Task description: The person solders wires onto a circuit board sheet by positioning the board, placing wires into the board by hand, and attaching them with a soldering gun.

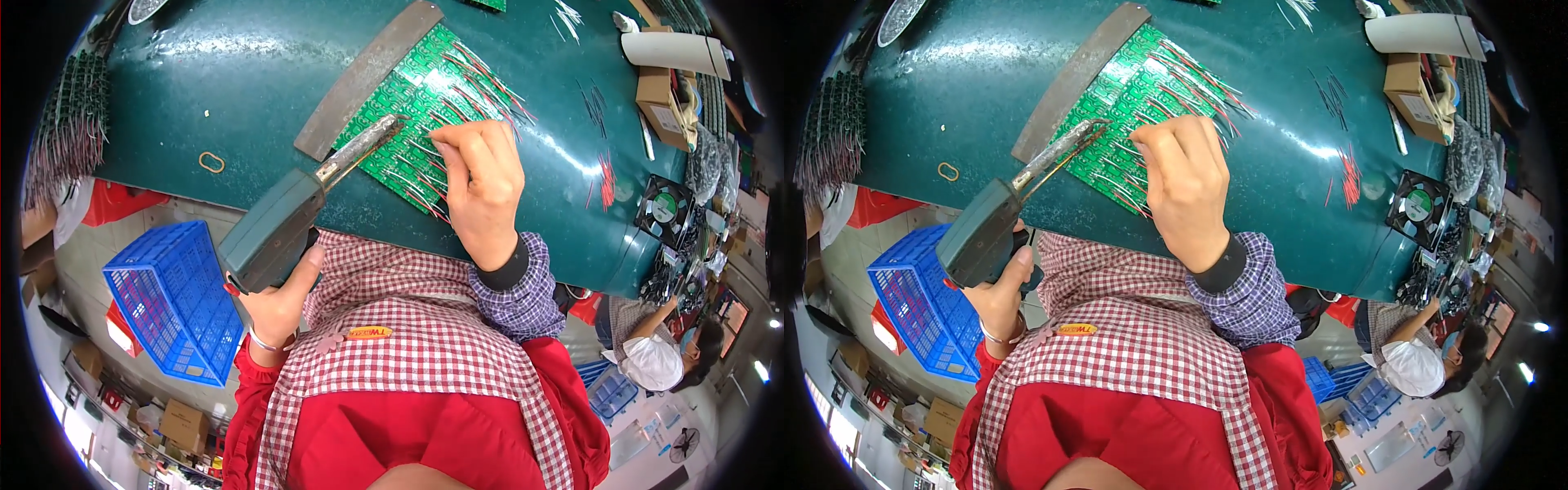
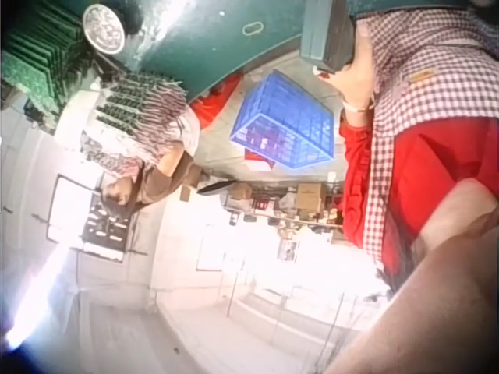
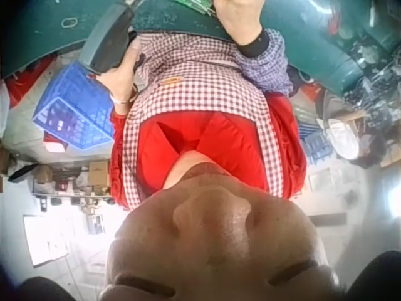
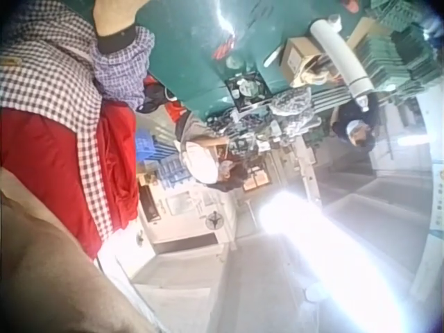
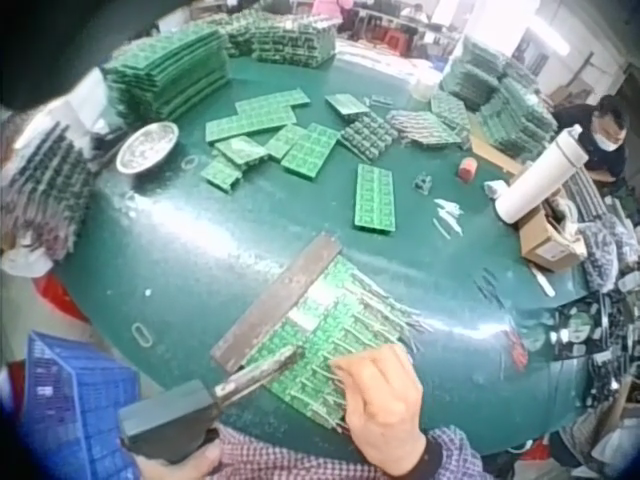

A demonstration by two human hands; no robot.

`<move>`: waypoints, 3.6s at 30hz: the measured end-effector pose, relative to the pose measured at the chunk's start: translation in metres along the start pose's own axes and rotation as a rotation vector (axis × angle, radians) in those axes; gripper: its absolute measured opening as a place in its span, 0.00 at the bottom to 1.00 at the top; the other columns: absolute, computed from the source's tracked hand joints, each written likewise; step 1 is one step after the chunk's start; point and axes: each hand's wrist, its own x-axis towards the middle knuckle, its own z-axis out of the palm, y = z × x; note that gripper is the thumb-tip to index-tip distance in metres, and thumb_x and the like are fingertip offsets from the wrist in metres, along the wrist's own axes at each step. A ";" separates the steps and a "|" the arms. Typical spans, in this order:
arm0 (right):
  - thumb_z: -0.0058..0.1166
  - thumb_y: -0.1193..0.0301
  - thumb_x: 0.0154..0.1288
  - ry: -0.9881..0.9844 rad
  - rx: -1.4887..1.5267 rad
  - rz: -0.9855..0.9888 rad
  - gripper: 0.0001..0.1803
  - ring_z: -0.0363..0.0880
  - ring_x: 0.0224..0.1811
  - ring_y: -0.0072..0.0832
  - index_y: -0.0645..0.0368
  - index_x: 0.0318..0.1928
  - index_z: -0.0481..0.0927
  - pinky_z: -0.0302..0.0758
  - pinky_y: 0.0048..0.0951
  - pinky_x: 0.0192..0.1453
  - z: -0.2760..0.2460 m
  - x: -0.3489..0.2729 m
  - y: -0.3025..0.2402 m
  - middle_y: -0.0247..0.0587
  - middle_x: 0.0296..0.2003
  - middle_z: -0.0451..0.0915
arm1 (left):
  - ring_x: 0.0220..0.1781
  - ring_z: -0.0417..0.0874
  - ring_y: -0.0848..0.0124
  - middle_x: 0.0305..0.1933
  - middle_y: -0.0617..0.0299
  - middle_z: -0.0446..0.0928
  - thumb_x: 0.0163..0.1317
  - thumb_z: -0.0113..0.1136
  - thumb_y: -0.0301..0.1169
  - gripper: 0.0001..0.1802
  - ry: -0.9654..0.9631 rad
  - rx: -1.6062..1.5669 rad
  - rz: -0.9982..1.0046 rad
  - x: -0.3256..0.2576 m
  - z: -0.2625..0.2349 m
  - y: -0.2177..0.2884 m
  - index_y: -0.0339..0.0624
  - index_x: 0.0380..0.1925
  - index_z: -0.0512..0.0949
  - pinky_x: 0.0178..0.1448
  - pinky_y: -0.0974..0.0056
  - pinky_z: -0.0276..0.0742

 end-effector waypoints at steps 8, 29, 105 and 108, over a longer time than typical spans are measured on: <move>0.63 0.83 0.52 0.036 -0.009 -0.010 0.09 0.71 0.34 0.38 0.61 0.33 0.79 0.69 0.37 0.37 0.014 -0.002 0.004 0.40 0.29 0.73 | 0.28 0.76 0.77 0.44 0.57 0.81 0.53 0.67 0.18 0.21 -0.028 0.047 0.018 -0.001 -0.001 0.001 0.32 0.50 0.78 0.29 0.72 0.71; 0.64 0.84 0.48 0.052 -0.053 -0.024 0.11 0.71 0.33 0.40 0.61 0.32 0.76 0.69 0.38 0.36 0.018 -0.004 0.005 0.41 0.29 0.72 | 0.31 0.85 0.73 0.33 0.59 0.86 0.53 0.71 0.24 0.10 -0.005 0.113 0.078 -0.001 0.006 0.006 0.34 0.36 0.84 0.37 0.69 0.79; 0.63 0.79 0.51 0.131 -0.108 -0.013 0.09 0.71 0.35 0.39 0.61 0.32 0.76 0.71 0.36 0.41 0.024 -0.008 0.009 0.41 0.30 0.69 | 0.28 0.72 0.76 0.36 0.58 0.77 0.63 0.59 0.21 0.15 0.082 0.125 -0.107 0.003 0.017 0.021 0.31 0.50 0.76 0.33 0.71 0.66; 0.63 0.79 0.52 0.103 -0.081 -0.002 0.09 0.71 0.37 0.39 0.61 0.33 0.77 0.72 0.36 0.42 0.023 -0.008 0.008 0.41 0.31 0.71 | 0.28 0.72 0.76 0.35 0.58 0.77 0.62 0.59 0.21 0.16 0.091 0.135 -0.137 0.002 0.022 0.028 0.31 0.50 0.76 0.32 0.71 0.66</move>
